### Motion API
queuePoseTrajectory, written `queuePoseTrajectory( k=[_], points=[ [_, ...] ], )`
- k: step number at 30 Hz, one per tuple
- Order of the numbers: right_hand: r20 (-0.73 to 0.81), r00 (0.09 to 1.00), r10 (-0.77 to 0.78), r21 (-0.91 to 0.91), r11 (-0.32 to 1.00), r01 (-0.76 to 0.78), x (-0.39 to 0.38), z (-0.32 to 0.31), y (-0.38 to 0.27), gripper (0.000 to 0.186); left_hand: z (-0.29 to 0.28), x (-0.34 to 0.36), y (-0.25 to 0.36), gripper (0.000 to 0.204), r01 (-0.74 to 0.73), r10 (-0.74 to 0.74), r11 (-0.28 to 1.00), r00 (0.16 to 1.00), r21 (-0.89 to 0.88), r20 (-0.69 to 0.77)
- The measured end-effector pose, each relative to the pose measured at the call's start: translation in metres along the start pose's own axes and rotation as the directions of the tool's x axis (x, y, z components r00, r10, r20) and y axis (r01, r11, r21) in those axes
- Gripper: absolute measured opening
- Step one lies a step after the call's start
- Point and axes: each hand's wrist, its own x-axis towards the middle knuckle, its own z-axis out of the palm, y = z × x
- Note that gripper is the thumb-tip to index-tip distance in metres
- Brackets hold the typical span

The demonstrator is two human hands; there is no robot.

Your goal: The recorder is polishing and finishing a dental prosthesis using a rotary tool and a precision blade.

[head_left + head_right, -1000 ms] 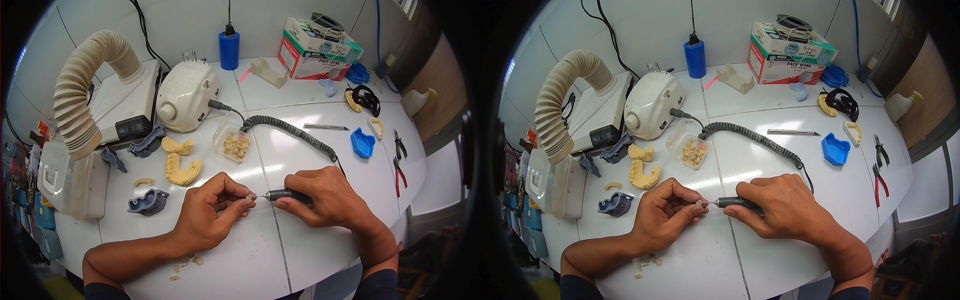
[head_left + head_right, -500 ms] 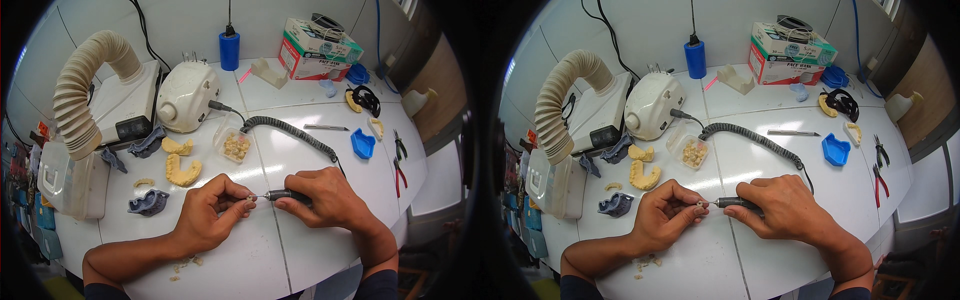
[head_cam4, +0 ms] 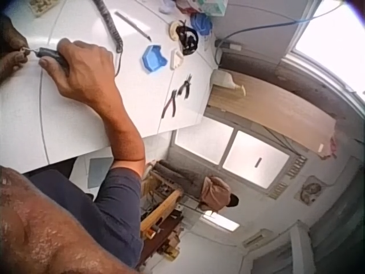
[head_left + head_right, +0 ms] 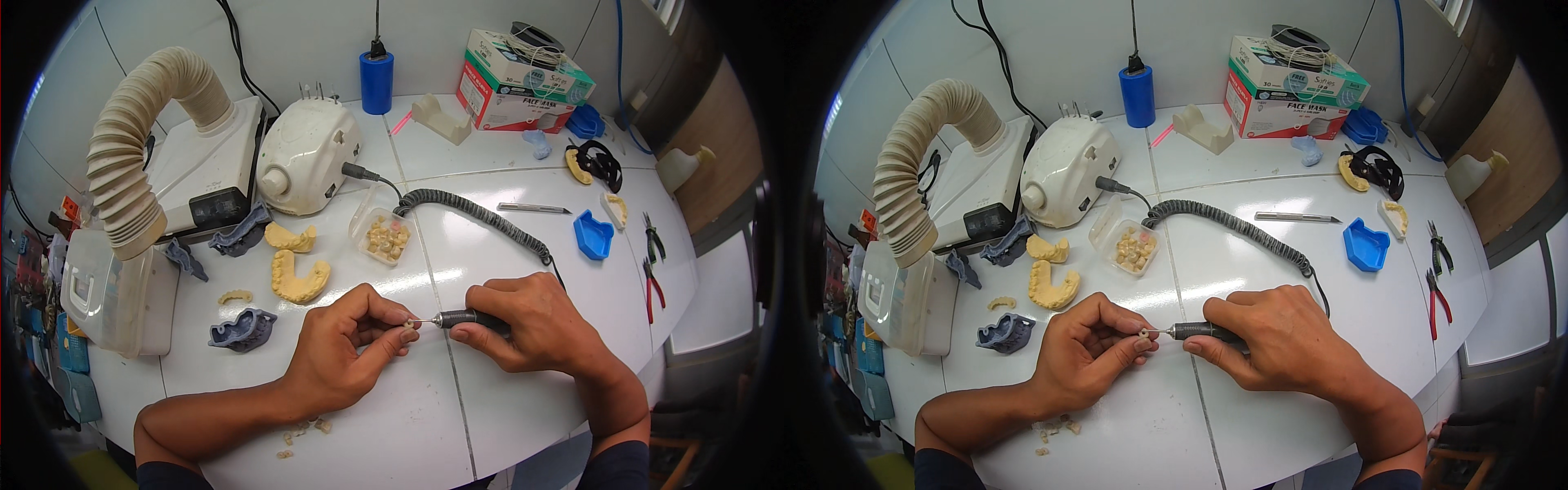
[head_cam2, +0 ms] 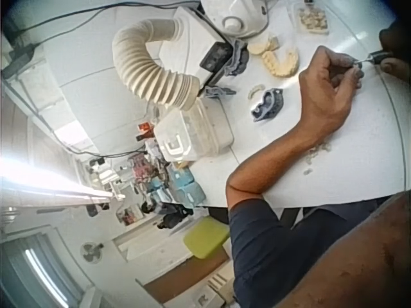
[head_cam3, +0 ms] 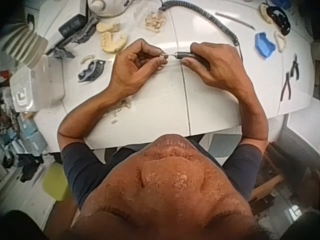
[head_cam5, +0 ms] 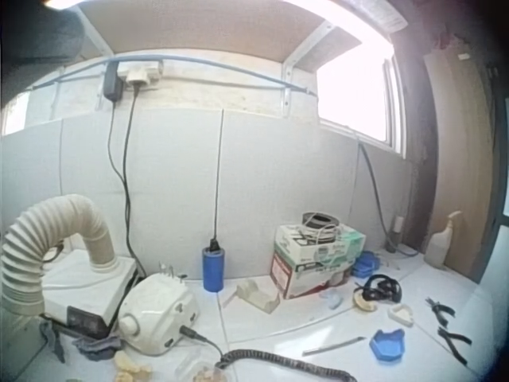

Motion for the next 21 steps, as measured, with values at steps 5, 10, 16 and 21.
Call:
queuePoseTrajectory(
  k=[5,10,16,21],
  points=[
    [-0.004,1.000,0.003,0.000,1.000,-0.003,-0.0003,0.0004,0.0002,0.046,-0.0003,0.0005,-0.0010,0.015,-0.010,0.010,1.000,1.000,-0.003,0.000],
    [0.004,1.000,-0.015,0.015,1.000,0.015,-0.0012,0.0001,0.0031,0.045,0.0001,0.0002,-0.0017,0.015,-0.015,0.015,1.000,1.000,-0.012,-0.002],
    [-0.040,0.999,-0.022,0.069,0.997,0.025,-0.0004,0.0001,0.0041,0.042,-0.0005,-0.0004,-0.0022,0.015,-0.032,0.032,0.999,0.999,-0.004,-0.003],
    [-0.017,1.000,-0.004,0.083,0.997,0.005,-0.0001,-0.0031,0.0031,0.042,-0.0016,-0.0007,-0.0004,0.017,-0.040,0.040,0.998,0.999,0.046,0.002]
  ],
)
